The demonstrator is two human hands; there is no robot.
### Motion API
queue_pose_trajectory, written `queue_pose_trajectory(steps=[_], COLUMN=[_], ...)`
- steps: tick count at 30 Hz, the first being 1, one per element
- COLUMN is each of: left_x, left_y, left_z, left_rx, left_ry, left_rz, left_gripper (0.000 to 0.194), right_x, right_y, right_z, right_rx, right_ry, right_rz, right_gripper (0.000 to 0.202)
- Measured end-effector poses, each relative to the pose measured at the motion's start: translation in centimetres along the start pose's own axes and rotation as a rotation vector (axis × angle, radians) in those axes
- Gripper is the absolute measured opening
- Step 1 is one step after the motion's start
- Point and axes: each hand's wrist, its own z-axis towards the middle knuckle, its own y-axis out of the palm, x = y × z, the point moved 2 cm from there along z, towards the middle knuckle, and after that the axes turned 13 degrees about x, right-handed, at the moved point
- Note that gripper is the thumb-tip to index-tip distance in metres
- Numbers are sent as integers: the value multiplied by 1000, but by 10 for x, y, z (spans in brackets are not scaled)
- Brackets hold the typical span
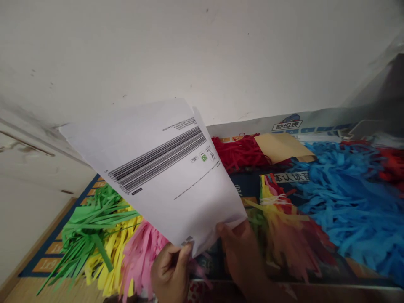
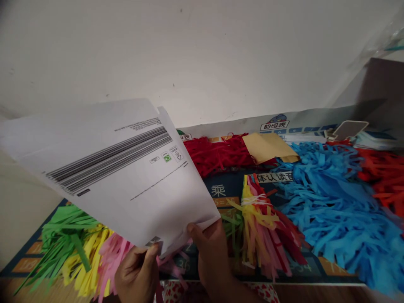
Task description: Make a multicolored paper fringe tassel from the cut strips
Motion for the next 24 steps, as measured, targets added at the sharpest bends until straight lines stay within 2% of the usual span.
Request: queue_pose_trajectory(steps=[8,10,12,14,16,17,20,22,24], left_x=[-3,-5,-6,-5,-3,-2,2,9,21], left_y=[-2,1,9,18,26,28,22,5,-19], left_z=[-1,-6,-15,-24,-29,-27,-5,22,52], left_rx=[-40,-77,-135,-139,-119,-125,-215,-267,-332], left_ry=[11,-61,-157,-234,-300,-329,-345,-264,-137], left_rz=[19,-38,-185,-313,-332,-316,-294,-271,-237], left_gripper=[18,25,35,49,57,55,41,35,28], right_x=[0,1,1,3,5,5,-2,-18,-42], right_y=[-5,-7,-9,-10,-12,-14,-22,-30,-38], right_z=[4,5,7,7,7,6,3,-4,-13], right_rx=[10,59,125,167,167,148,69,7,-96], right_ry=[-27,-61,-81,-84,-87,-102,-186,-269,-409], right_rz=[11,-19,-67,-121,-192,-228,-270,-335,-523], right_gripper=[62,60,56,51,43,39,34,34,28])
